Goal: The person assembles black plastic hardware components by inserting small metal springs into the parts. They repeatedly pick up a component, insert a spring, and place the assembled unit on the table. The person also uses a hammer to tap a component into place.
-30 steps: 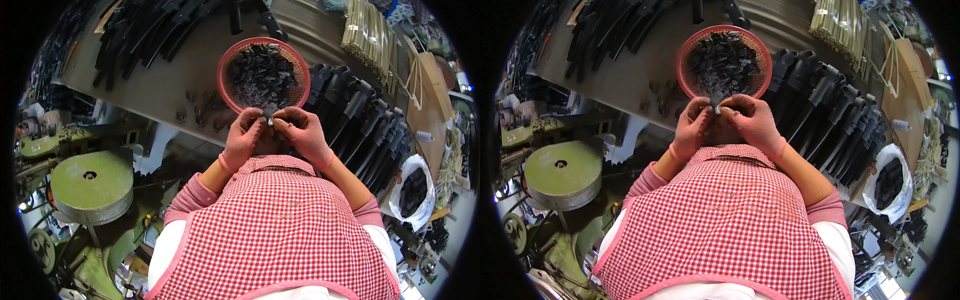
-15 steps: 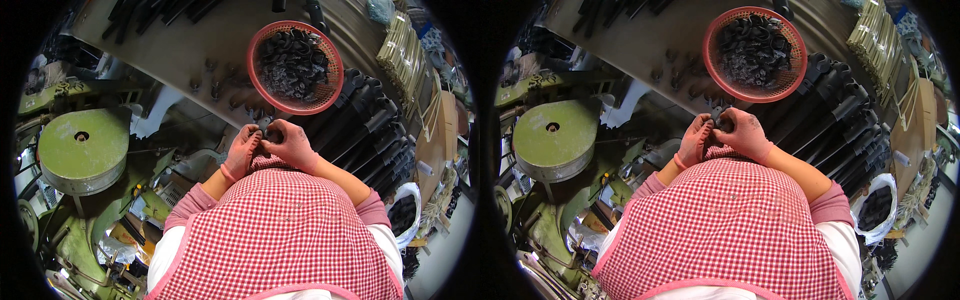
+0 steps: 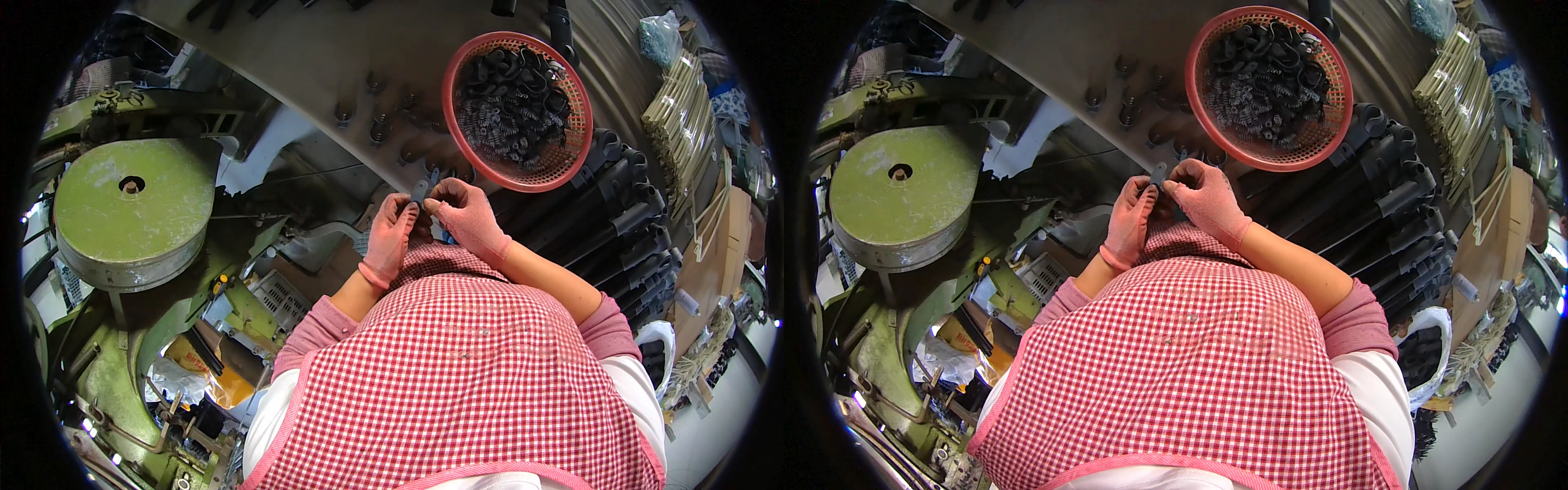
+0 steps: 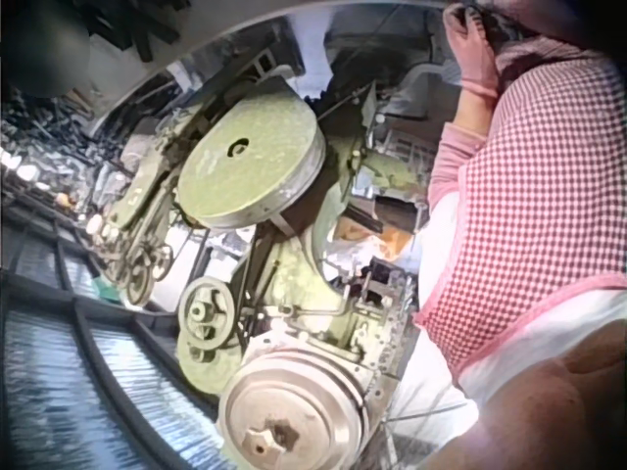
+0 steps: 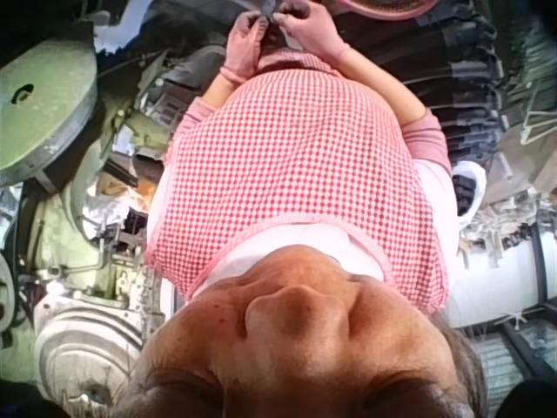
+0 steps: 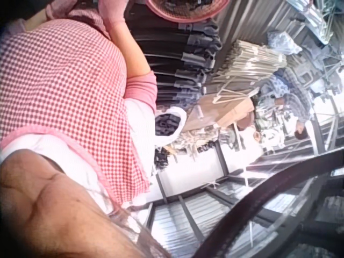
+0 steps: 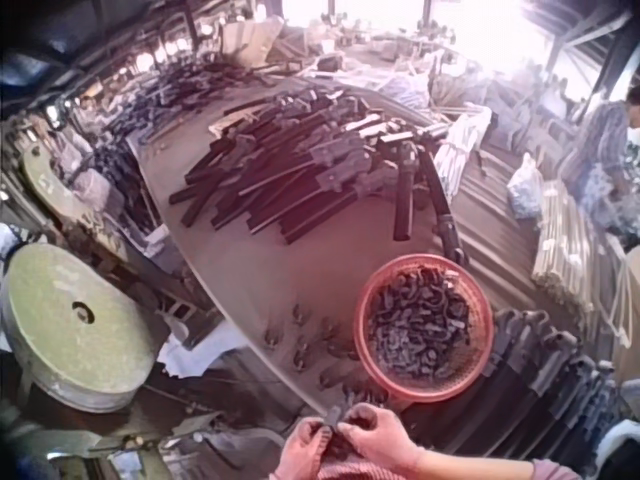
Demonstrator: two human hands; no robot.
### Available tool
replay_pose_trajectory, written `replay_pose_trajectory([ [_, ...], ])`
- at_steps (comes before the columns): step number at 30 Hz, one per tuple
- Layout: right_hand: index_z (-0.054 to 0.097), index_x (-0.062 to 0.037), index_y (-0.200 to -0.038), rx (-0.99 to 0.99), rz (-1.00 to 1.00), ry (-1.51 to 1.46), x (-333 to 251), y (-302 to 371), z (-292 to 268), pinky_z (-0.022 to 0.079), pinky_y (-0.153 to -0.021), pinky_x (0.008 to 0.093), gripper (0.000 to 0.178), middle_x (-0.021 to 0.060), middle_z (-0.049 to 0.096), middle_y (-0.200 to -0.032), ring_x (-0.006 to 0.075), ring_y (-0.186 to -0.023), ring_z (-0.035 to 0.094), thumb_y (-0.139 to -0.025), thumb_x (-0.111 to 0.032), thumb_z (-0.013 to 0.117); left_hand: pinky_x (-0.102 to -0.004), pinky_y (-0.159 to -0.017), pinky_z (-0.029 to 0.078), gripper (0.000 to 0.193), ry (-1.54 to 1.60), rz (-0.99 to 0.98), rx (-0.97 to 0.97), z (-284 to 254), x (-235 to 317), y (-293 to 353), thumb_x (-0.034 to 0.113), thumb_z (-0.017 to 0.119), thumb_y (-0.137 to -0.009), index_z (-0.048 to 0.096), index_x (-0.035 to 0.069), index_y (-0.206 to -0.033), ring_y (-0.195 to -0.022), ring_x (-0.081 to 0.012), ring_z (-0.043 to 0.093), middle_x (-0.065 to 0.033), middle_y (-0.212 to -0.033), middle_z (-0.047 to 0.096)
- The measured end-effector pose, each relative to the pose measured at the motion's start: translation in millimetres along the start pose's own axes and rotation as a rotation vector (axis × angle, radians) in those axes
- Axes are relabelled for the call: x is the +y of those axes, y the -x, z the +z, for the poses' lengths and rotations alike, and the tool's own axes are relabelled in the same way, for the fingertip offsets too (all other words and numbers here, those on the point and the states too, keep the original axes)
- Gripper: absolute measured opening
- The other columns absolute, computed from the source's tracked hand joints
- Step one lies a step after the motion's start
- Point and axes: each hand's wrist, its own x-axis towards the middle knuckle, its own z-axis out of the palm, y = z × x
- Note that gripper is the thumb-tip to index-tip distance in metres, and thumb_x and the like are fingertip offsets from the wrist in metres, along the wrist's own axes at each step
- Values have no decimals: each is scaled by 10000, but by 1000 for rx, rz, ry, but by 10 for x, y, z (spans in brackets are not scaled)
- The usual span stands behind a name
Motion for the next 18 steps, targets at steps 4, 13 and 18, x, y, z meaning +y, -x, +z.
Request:
replay_pose_trajectory([
  [4, 641, 42, -997, -46, -45, 44, -14, 26, -26, 507, -733, 276, 246, 93, 677, -859, 117, -777, 602, -855, -141, 723, -268, -763, 549, 119, 34, -93, -135, -105, 66, 6, 108, 500, -1044, 541, 23, -1117, -849, -131, 646, -56, -966, 636],
  [13, 588, 36, -1041, 28, -293, 358, 11, -4, 97, 538, -725, 351, 384, 197, 662, -894, 290, -805, 681, -753, -135, 775, -222, -840, 481, 95, 100, -40, -179, -242, -124, -156, 83, 495, -1044, 545, 47, -1117, -894, -81, 570, -18, -1024, 586],
  [18, 600, 33, -1007, -34, -260, 644, 214, -237, 137, 536, -812, 433, 398, 227, 679, -945, 362, -889, 686, -755, -238, 747, -266, -770, 515, 189, -637, 169, 9, -442, -190, -493, 102, 555, -1003, 580, 33, -1178, -870, -164, 664, -85, -978, 675],
])
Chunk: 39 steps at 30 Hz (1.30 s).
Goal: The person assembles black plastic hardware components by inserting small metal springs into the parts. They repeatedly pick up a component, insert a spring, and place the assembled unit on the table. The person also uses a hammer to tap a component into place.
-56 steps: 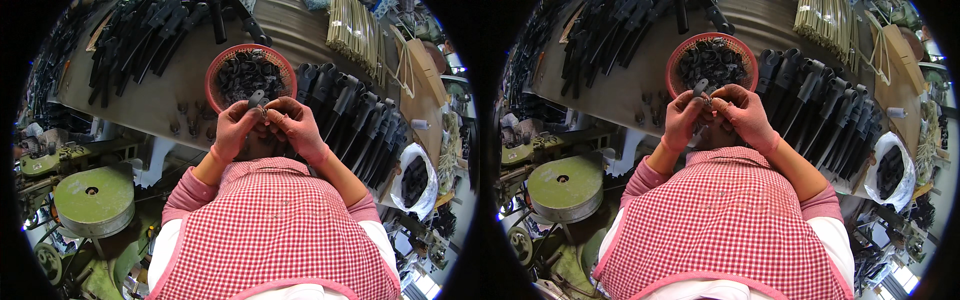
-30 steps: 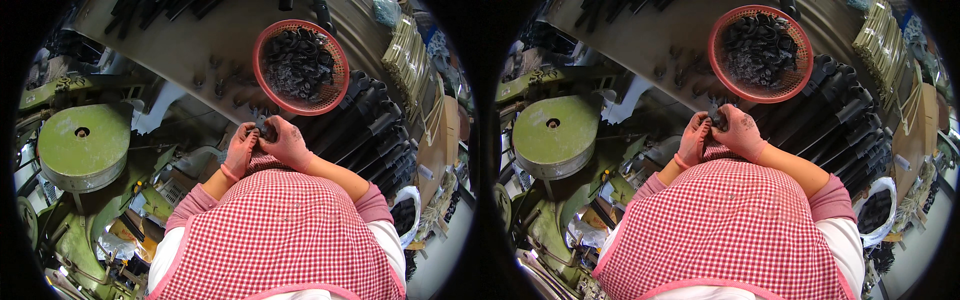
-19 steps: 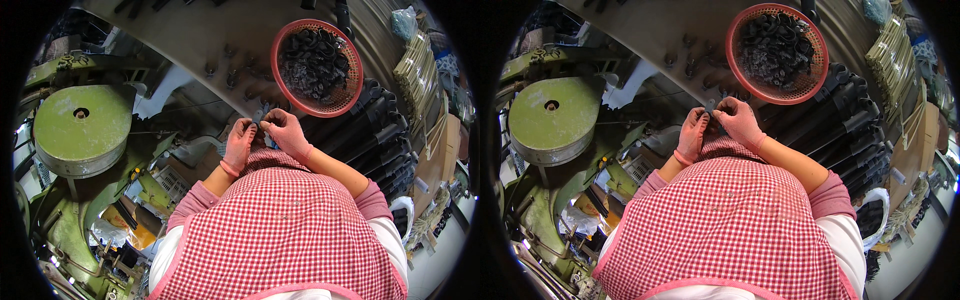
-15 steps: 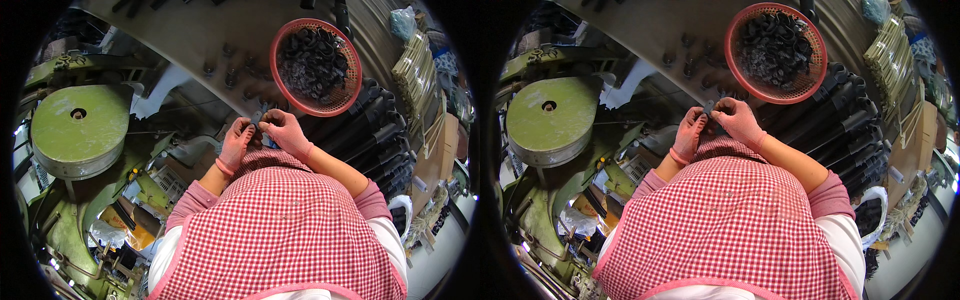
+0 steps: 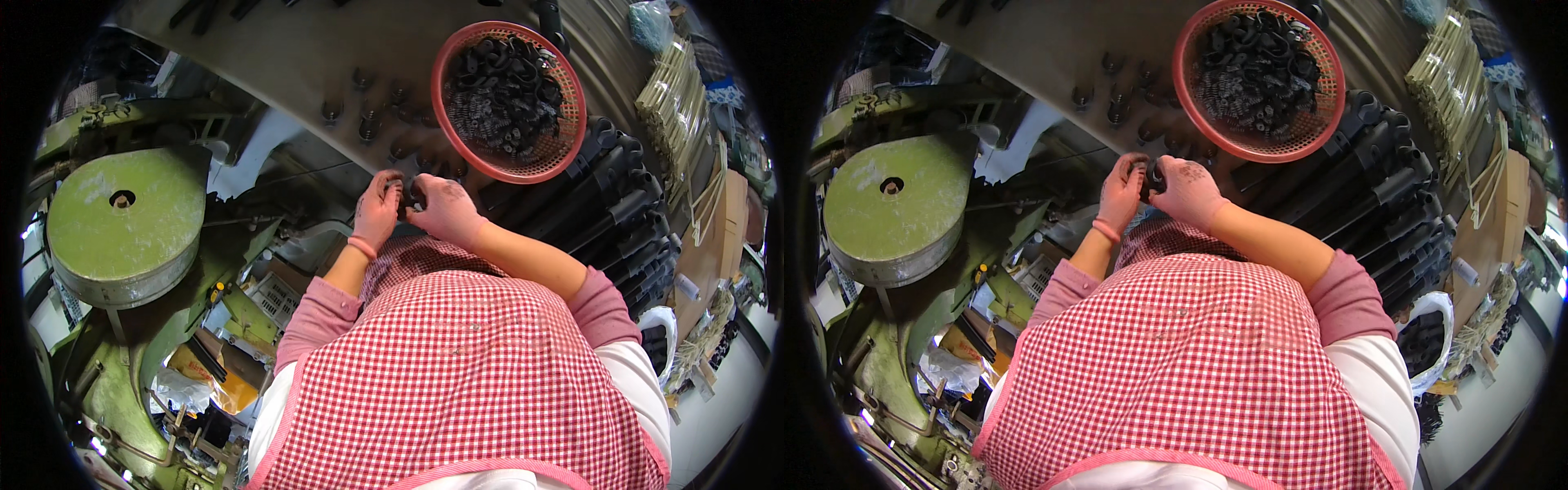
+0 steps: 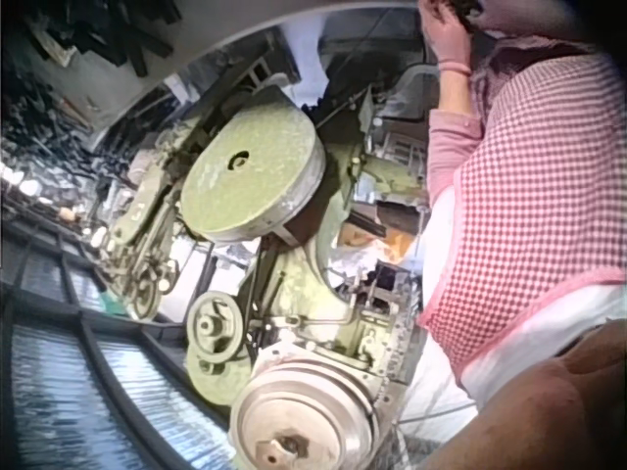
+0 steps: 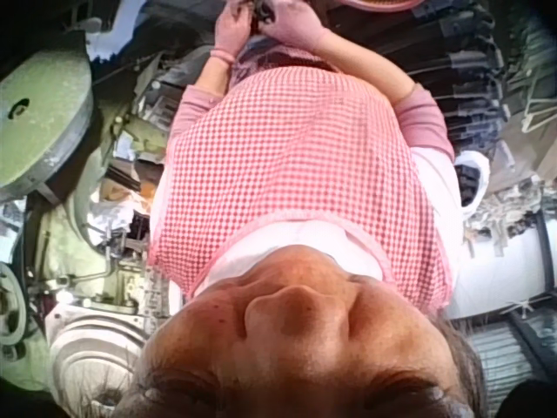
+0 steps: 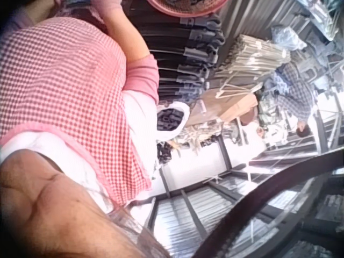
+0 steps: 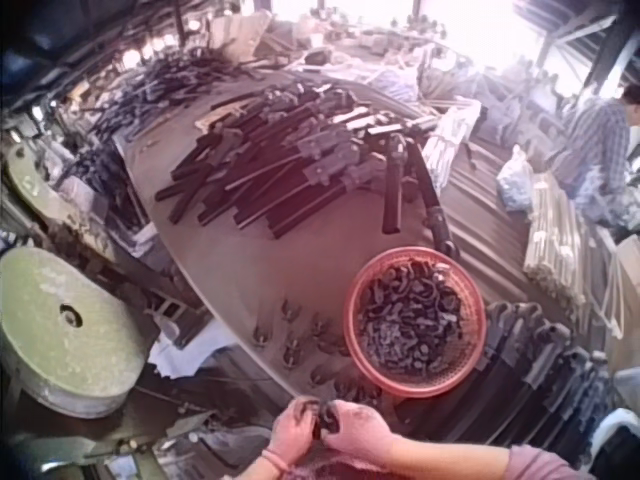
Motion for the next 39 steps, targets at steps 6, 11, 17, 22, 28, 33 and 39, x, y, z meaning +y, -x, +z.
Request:
replay_pose_trajectory([
  [6, 554, 9, -1140, -246, 73, 440, 181, -344, 273, 531, -874, 433, 480, 193, 683, -1057, 332, -1028, 678, -794, -266, 740, -452, -834, 535, 309, -896, 332, 17, -129, 25, -789, 220, 609, -918, 625, 177, -1224, -1012, -360, 654, -132, -1111, 688],
  [11, 544, 36, -1150, 84, -65, 393, 297, -197, 92, 560, -823, 405, 364, 199, 670, -1037, 329, -947, 689, -852, -156, 628, -414, -796, 546, 234, -1028, 435, 24, -23, 519, -900, 179, 632, -908, 649, 118, -1134, -947, -325, 682, -121, -1047, 711],
  [17, 651, 32, -973, 77, 274, -480, 527, 592, -465, 550, -795, 402, 208, 223, 681, -939, 325, -837, 690, -803, -31, 549, -378, -709, 553, 207, -1028, 864, -143, 1011, 1164, -1222, 140, 675, -855, 653, 130, -1060, -832, -298, 689, -91, -886, 669],
  [22, 658, 40, -906, 248, 460, -1267, 558, 1192, -1095, 553, -650, 243, 262, 89, 693, -803, 152, -717, 683, -901, -207, 746, -436, -741, 565, 193, -1504, 610, -219, 1620, 1227, -1859, 161, 549, -922, 662, 156, -1078, -910, -323, 692, -122, -1007, 674],
  [28, 678, -22, -871, 560, 408, -1074, 568, 1224, -1388, 394, -491, 207, 210, -31, 606, -712, 52, -559, 524, -908, -215, 751, -385, -728, 564, 25, -779, 686, -127, 1353, 1196, -1730, 136, 682, -879, 678, 124, -901, -801, -285, 671, -101, -887, 613],
  [33, 655, 22, -1041, 632, 73, -1162, 442, 807, -1406, 527, -705, 230, 150, 39, 666, -870, 87, -743, 627, -950, -97, 669, -296, -703, 579, 104, 501, -52, -424, 1259, 1528, -1069, 145, 527, -1044, 516, 138, -1147, -790, -153, 655, -83, -1046, 658],
  [39, 683, 30, -1044, 616, 50, -1010, 34, 627, -1427, 557, -726, 232, 163, 45, 707, -892, 86, -794, 662, -930, -87, 690, -227, -616, 506, 157, 566, 8, -587, 1122, 1716, -519, 132, 508, -1050, 514, 117, -1206, -676, -102, 609, -32, -876, 634],
])
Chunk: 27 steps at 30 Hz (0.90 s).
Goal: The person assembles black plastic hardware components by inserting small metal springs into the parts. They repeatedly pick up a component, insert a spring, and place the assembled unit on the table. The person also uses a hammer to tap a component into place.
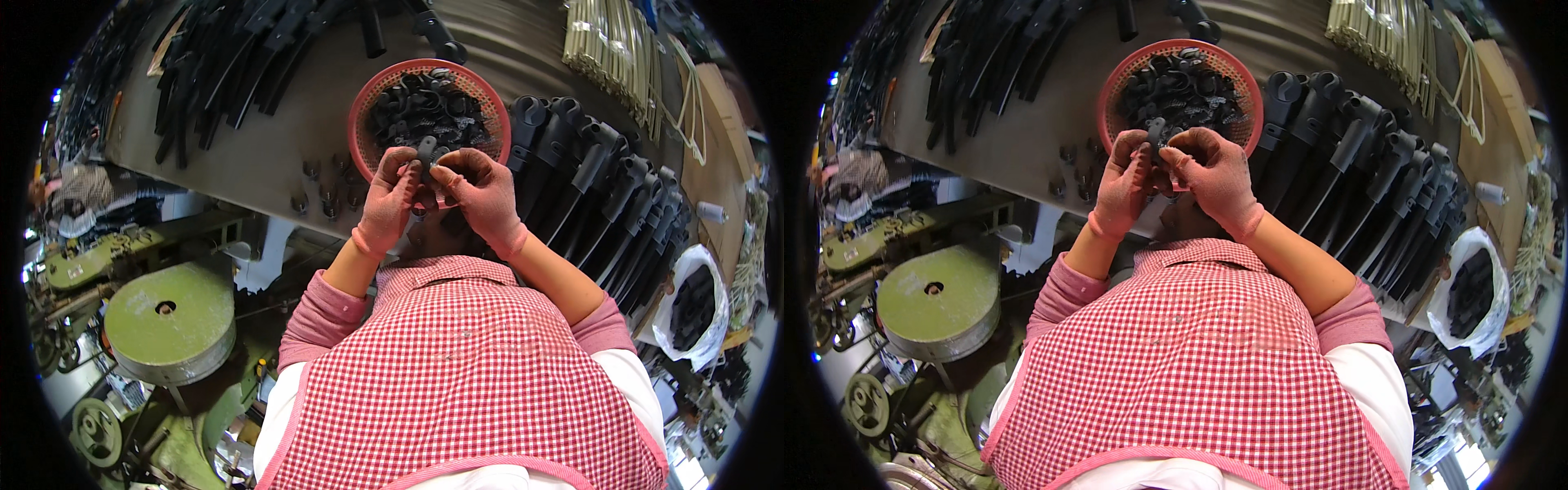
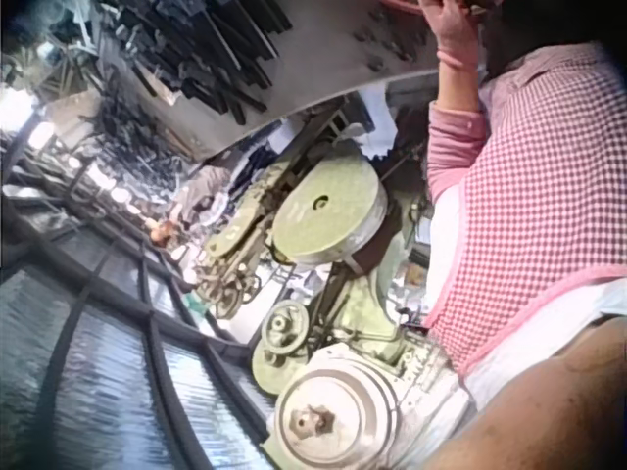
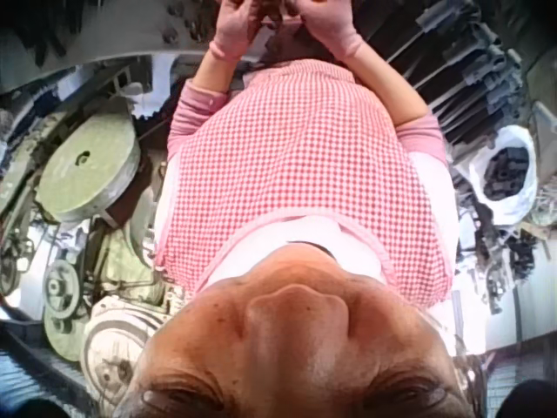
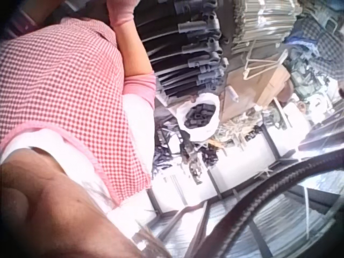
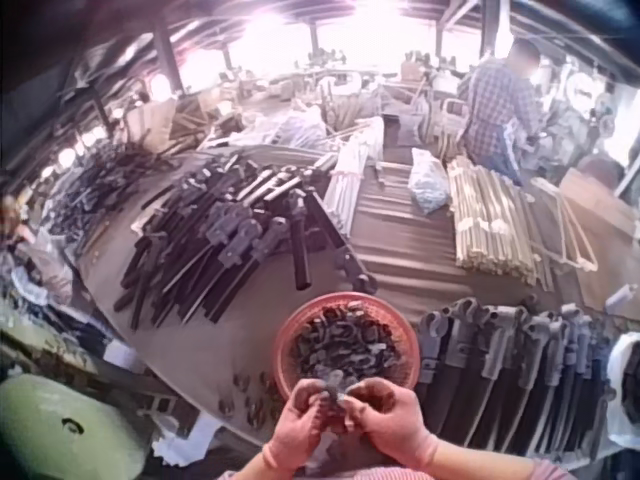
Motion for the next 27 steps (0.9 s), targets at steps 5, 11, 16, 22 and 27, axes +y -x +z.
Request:
replay_pose_trajectory([
  [5, 690, 33, -1089, -140, 164, 77, -37, 55, -32, 529, -706, 222, 203, 38, 708, -908, 80, -768, 647, -925, -85, 689, -249, -609, 533, 192, -311, -27, 52, -83, -8, 282, 144, 518, -1045, 560, 12, -1178, -702, -125, 642, -57, -881, 655],
  [11, 694, 38, -1062, -203, 172, 155, 220, 267, 112, 520, -741, 225, 206, 44, 703, -899, 92, -785, 639, -916, -107, 690, -200, -744, 479, 123, -62, -29, 175, -205, -209, 673, 72, 543, -1016, 598, 13, -1108, -840, -55, 564, -9, -944, 613],
  [16, 679, 43, -1098, -552, 301, 308, 435, 301, 92, 518, -876, 320, 264, 113, 693, -1054, 187, -958, 652, -898, -129, 680, -294, -790, 521, 175, -482, -1, 321, -520, -456, 1054, 81, 571, -982, 593, 22, -1145, -881, -139, 614, -63, -976, 641],
  [22, 656, -42, -1095, -254, -238, 1103, 743, -473, -143, 539, -860, 418, 279, 171, 641, -1078, 356, -981, 661, -857, -185, 679, -449, -749, 522, 196, -1564, 184, 433, -1397, -619, 1269, 182, 639, -910, 612, 66, -1065, -880, -384, 636, -167, -956, 627],
  [27, 479, -22, -1328, -430, -121, 1541, 957, -1014, 74, 558, -873, 425, 568, 250, 573, -1209, 391, -1058, 654, -840, -215, 695, -446, -715, 523, 272, -1763, 178, 385, -1678, -580, 889, 279, 657, -906, 634, 99, -1109, -834, -361, 647, -128, -920, 639],
])
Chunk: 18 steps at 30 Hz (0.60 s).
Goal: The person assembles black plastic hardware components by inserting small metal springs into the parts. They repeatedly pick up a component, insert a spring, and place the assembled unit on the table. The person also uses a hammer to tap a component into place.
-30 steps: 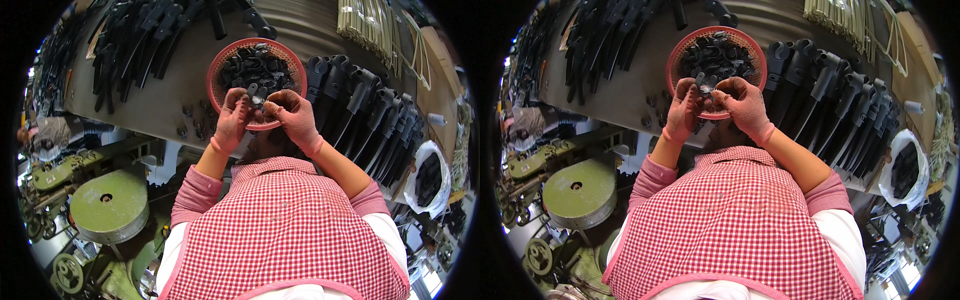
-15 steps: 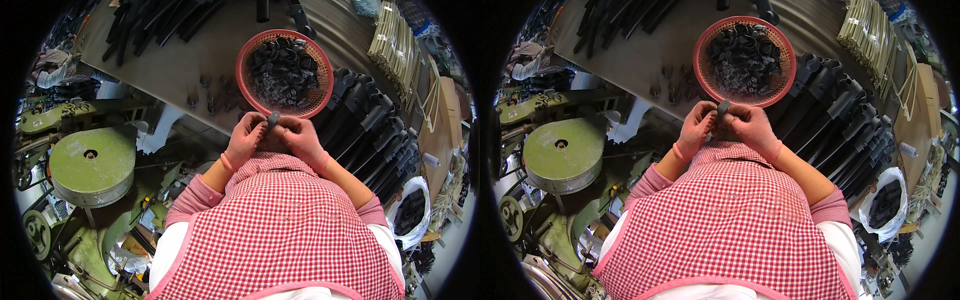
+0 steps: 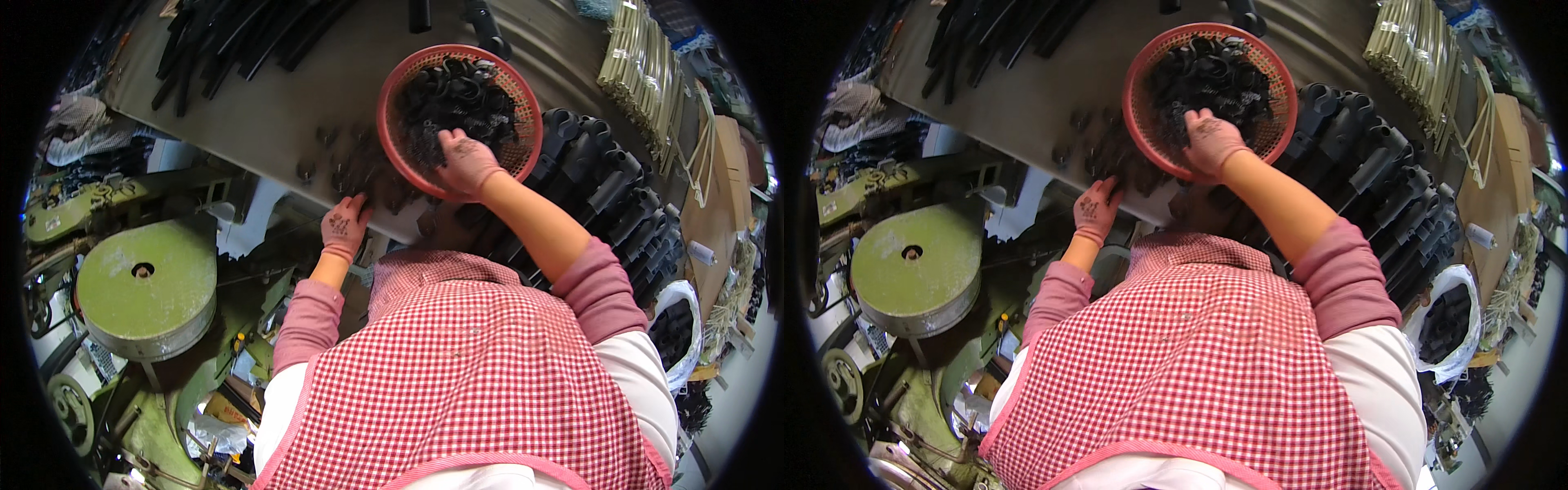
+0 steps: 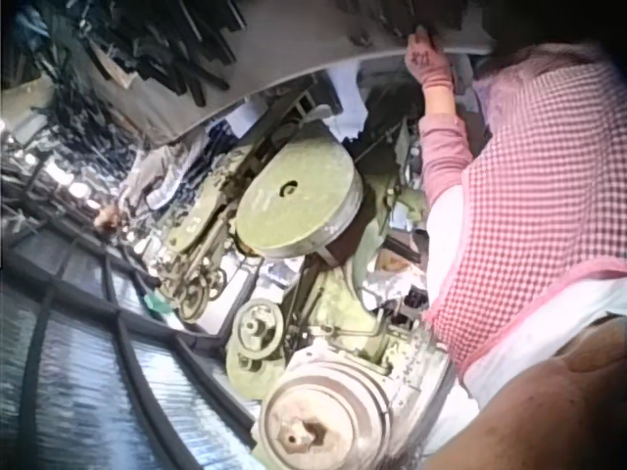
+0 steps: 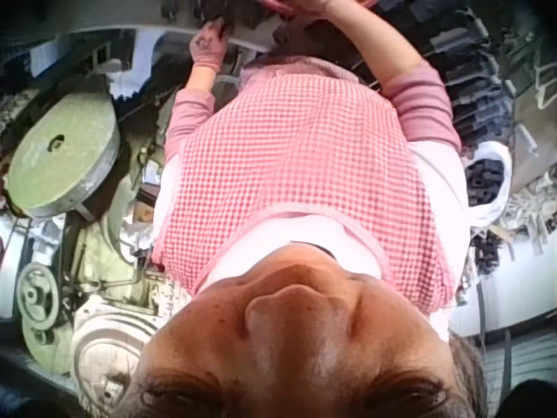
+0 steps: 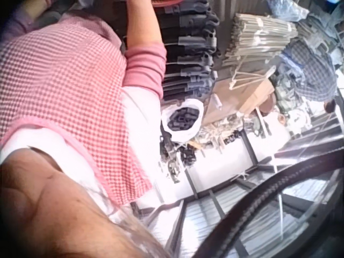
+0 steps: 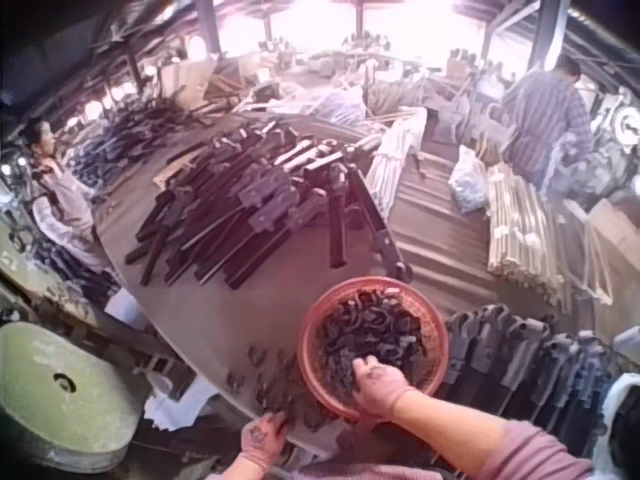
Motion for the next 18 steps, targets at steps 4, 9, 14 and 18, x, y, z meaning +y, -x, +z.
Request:
replay_pose_trajectory([
  [4, 459, -102, -1398, -165, 75, 175, -105, -182, 14, 567, -846, 458, 635, 261, 571, -1206, 409, -1058, 659, -833, -237, 714, -427, -679, 523, 278, 44, 180, 168, -293, 327, -366, 287, 671, -894, 641, 117, -1111, -811, -330, 655, -94, -890, 651],
  [9, 498, -144, -1342, -108, 117, 51, -16, -250, 15, 573, -815, 462, 567, 249, 586, -1175, 412, -1011, 672, -827, -206, 728, -402, -685, 554, 185, -163, 71, -60, -147, 946, -1558, 183, 590, -901, 686, 66, -1006, -819, -323, 707, -129, -894, 715],
  [14, 545, -106, -1231, -69, 61, 19, 211, -175, 41, 569, -826, 437, 445, 216, 619, -1115, 381, -1002, 680, -835, -197, 724, -455, -774, 553, 233, -260, -80, -230, 36, 1181, -2044, 246, 553, -912, 717, 81, -927, -885, -373, 706, -161, -911, 732],
  [18, 594, -86, -1202, 351, 74, -533, 373, 123, -33, 558, -805, 441, 343, 191, 674, -1094, 347, -999, 682, -881, -188, 660, -462, -846, 521, 262, 48, -102, -166, -47, 1149, -1820, 311, 558, -945, 691, 114, -1054, -961, -390, 662, -167, -972, 706],
])
